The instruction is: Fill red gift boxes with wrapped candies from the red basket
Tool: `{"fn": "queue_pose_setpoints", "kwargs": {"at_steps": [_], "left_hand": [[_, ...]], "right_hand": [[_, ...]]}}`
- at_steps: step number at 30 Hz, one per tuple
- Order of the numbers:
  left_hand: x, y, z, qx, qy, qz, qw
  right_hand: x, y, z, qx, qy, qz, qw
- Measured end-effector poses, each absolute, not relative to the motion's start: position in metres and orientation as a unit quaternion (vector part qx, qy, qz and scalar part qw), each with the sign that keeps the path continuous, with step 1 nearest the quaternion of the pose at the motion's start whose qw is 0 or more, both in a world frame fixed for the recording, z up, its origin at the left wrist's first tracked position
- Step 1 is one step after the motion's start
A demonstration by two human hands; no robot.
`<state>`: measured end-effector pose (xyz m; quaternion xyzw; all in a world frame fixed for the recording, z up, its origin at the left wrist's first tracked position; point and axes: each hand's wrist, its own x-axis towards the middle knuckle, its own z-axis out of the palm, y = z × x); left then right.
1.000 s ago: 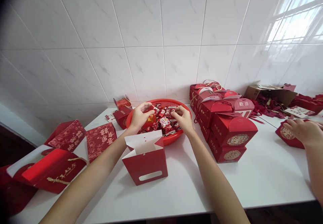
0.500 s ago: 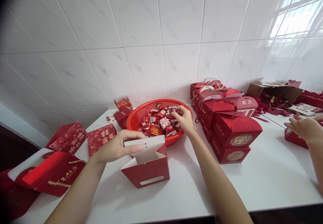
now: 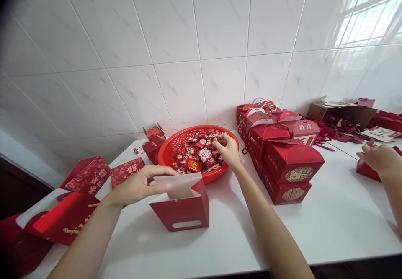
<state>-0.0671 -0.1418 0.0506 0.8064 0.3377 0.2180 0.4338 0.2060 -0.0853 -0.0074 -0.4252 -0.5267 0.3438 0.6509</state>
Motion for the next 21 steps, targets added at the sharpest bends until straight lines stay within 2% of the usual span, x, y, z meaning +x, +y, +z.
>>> {"fn": "queue_pose_setpoints", "kwargs": {"at_steps": [7, 10, 12, 13, 21], "left_hand": [[-0.065, -0.088, 0.058, 0.765, 0.360, 0.271, 0.461], [-0.041, -0.066, 0.054, 0.811, 0.415, 0.079, 0.404], [-0.022, -0.056, 0.046, 0.833, 0.440, -0.064, 0.330], [-0.014, -0.052, 0.041, 0.834, 0.452, -0.091, 0.302], [0.007, -0.037, 0.016, 0.846, 0.482, -0.082, 0.215]], "right_hand": [[0.206, -0.084, -0.010, -0.428, -0.525, 0.345, 0.650], [0.206, -0.084, -0.011, -0.428, -0.525, 0.347, 0.649], [0.206, -0.084, -0.011, -0.428, -0.524, 0.346, 0.650], [0.206, -0.084, -0.011, -0.428, -0.523, 0.347, 0.651], [0.201, -0.085, -0.011, -0.434, -0.551, 0.323, 0.635]]}}
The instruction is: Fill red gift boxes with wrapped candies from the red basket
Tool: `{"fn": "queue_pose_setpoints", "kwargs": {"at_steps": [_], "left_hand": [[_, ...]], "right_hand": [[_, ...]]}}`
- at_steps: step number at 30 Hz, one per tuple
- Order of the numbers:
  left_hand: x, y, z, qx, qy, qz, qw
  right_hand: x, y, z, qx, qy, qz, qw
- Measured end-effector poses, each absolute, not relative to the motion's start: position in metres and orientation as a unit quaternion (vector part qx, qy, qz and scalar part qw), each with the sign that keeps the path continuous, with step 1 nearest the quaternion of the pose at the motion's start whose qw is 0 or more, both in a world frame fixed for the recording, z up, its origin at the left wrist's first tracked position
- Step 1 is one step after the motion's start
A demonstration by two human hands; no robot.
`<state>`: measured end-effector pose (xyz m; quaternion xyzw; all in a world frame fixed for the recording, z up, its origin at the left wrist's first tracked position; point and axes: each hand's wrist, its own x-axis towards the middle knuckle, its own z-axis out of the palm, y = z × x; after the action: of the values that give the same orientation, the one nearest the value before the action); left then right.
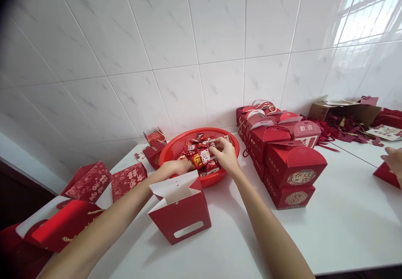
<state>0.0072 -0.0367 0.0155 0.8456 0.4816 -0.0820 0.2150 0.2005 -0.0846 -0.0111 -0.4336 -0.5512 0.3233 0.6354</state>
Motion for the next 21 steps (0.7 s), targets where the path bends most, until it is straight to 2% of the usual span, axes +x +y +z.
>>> {"fn": "queue_pose_setpoints", "kwargs": {"at_steps": [14, 21], "left_hand": [[0.014, -0.049, 0.023, 0.848, 0.493, -0.137, 0.137], [0.003, -0.072, 0.023, 0.859, 0.499, -0.075, 0.082]], "right_hand": [[0.200, -0.086, -0.011, -0.451, -0.560, 0.317, 0.618], [0.200, -0.086, -0.012, -0.460, -0.558, 0.324, 0.610]]}}
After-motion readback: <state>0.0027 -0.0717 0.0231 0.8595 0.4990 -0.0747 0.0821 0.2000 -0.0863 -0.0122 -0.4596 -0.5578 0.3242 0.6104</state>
